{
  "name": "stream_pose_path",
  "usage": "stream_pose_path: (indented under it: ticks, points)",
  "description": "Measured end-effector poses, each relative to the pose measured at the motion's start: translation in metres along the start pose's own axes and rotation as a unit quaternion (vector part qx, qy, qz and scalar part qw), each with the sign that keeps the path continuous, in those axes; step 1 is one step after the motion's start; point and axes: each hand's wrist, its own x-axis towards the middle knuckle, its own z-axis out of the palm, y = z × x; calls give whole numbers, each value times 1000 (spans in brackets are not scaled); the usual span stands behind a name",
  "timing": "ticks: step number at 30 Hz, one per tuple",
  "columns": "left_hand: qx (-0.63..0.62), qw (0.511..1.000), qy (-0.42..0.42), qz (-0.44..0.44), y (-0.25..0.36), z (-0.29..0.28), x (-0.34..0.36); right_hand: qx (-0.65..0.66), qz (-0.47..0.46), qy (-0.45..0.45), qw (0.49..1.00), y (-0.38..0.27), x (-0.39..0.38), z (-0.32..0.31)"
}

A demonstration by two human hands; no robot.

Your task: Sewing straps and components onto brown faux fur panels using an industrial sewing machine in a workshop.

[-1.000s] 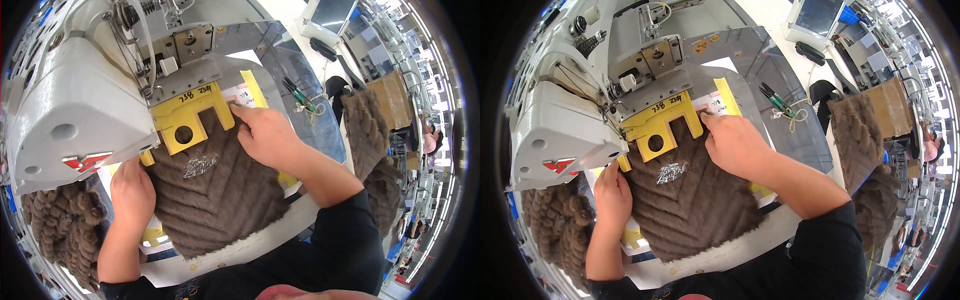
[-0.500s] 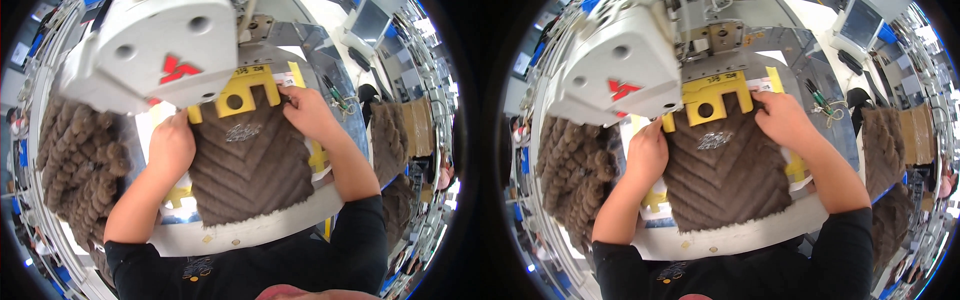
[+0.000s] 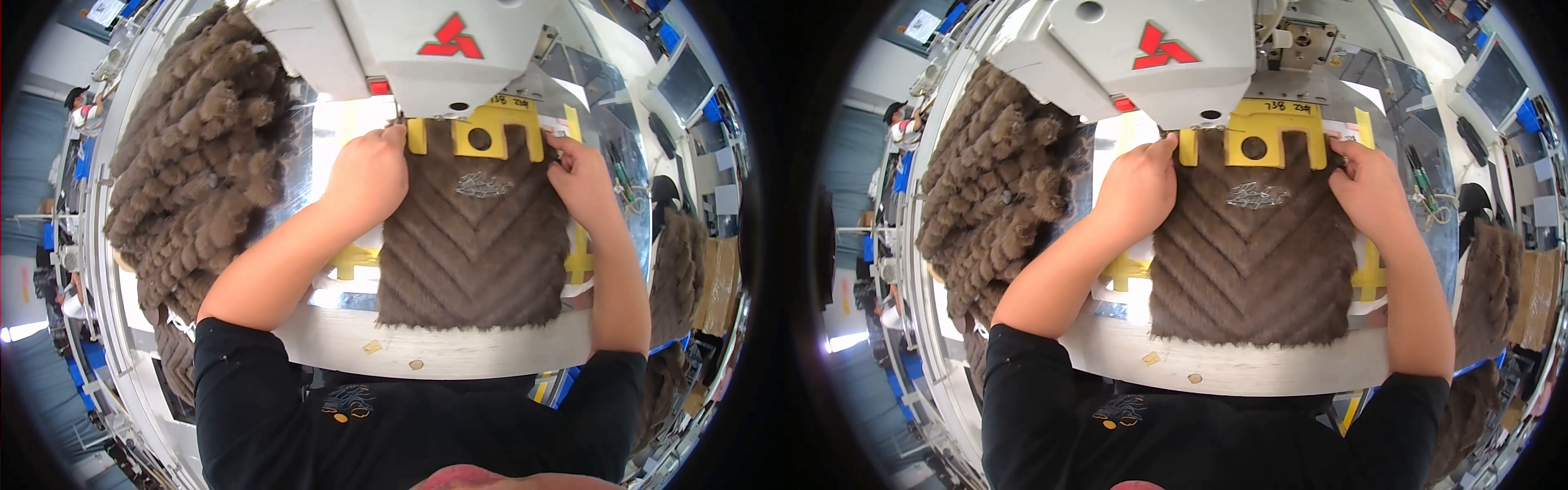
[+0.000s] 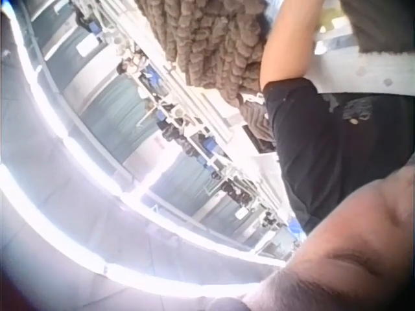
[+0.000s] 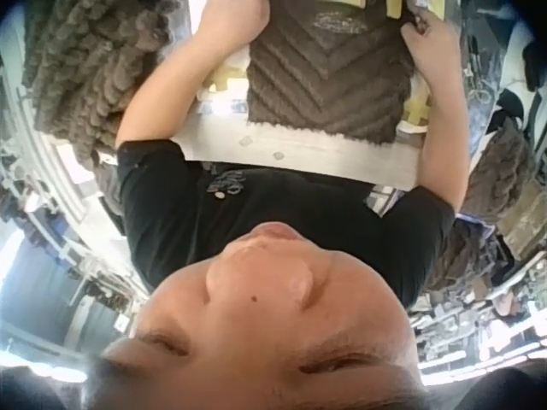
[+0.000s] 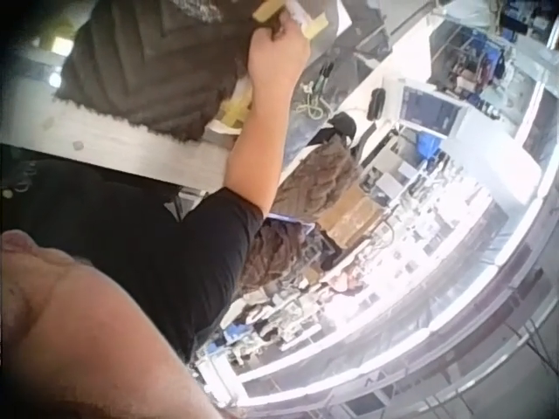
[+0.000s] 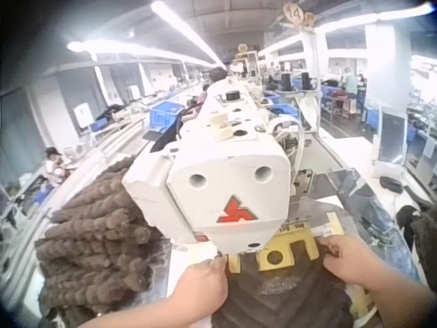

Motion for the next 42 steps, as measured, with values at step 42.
stream_pose_path:
  ticks: [42]
  points:
    - [-536, 738, 233, 337, 79, -270, -104, 132, -284, 28, 949, -64, -70, -45]
